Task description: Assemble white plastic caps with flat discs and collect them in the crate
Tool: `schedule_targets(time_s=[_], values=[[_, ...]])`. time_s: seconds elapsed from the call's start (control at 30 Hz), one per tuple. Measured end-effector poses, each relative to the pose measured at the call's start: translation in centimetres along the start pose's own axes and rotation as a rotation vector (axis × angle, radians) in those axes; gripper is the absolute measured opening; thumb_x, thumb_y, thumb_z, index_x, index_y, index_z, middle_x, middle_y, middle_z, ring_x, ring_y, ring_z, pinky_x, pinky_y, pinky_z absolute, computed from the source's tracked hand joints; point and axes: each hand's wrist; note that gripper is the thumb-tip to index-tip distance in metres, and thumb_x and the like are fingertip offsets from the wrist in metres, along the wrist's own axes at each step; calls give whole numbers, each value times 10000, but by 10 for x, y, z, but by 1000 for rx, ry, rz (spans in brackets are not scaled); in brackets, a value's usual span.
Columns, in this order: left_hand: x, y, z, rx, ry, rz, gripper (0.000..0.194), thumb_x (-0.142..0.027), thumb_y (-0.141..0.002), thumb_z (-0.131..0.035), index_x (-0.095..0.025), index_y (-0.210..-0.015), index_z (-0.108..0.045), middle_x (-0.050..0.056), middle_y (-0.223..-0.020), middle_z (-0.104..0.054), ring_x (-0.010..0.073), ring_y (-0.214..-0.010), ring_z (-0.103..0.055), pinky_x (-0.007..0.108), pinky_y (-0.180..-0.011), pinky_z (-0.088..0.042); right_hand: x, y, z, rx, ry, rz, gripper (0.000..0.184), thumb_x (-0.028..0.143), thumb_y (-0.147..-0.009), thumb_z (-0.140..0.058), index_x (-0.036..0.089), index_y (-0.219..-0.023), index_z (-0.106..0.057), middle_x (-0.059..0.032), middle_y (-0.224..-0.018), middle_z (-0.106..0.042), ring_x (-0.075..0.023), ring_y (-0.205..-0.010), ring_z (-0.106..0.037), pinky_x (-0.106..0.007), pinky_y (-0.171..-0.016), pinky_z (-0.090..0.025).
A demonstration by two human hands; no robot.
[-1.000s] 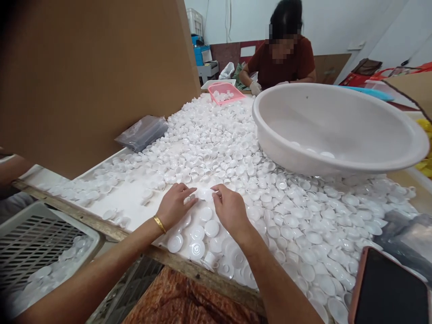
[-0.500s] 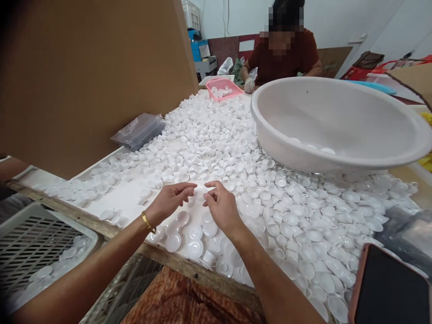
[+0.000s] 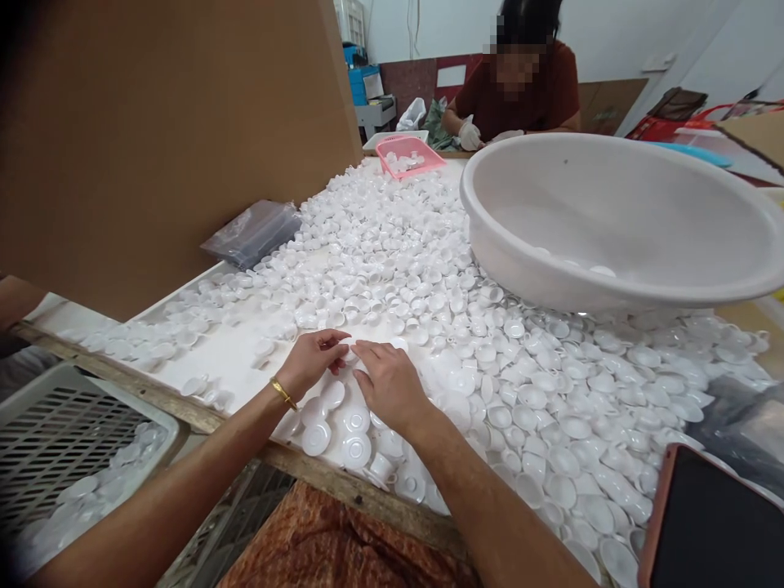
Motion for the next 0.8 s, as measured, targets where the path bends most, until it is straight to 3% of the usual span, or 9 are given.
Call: schedule_targets(time_s=[0.13, 0.4, 0.53, 0.8], values=[[2, -1, -2, 18, -7, 63, 175, -178, -688, -616, -124, -854, -619, -49, -471, -538, 85, -390, -514, 197, -389, -431, -1, 0, 2, 66, 99, 55, 297, 201, -858, -486, 194, -1145, -560, -45, -1190, -588, -187, -1074, -502, -360, -882, -382], [-15, -6, 10, 186, 70, 253, 148, -141, -699, -604, -90, -837, -585, -52, -431, -511, 104, -355, -511, 213, -349, -437, 6, -3, -4, 72, 276, 80, 333, 219, -845, -530, 167, -1174, -535, -72, -1162, -601, -236, -1127, -456, -419, -911, -323], [-16, -5, 13, 210, 66, 281, 279, -173, -730, -580, -94, -997, -597, -78, -401, -456, 91, -303, -459, 184, -284, -366, 12, -5, -8, 59, 336, 96, 308, 230, -854, -517, 141, -1147, -544, -83, -1104, -616, -237, -1130, -445, -433, -964, -278], [-9, 0, 11, 247, 79, 343, 404, -228, -802, -499, -146, -1197, -527, -60, -440, -491, 102, -303, -478, 199, -283, -385, 21, -10, -14, 61, 364, 64, 166, 174, -859, -477, 183, -951, -615, -59, -1020, -625, -214, -1066, -471, -429, -998, -253]])
Point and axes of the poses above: each hand's wrist, its own y-axis away from the middle knuckle, its own z-axis out of the back of the hand, x = y × z
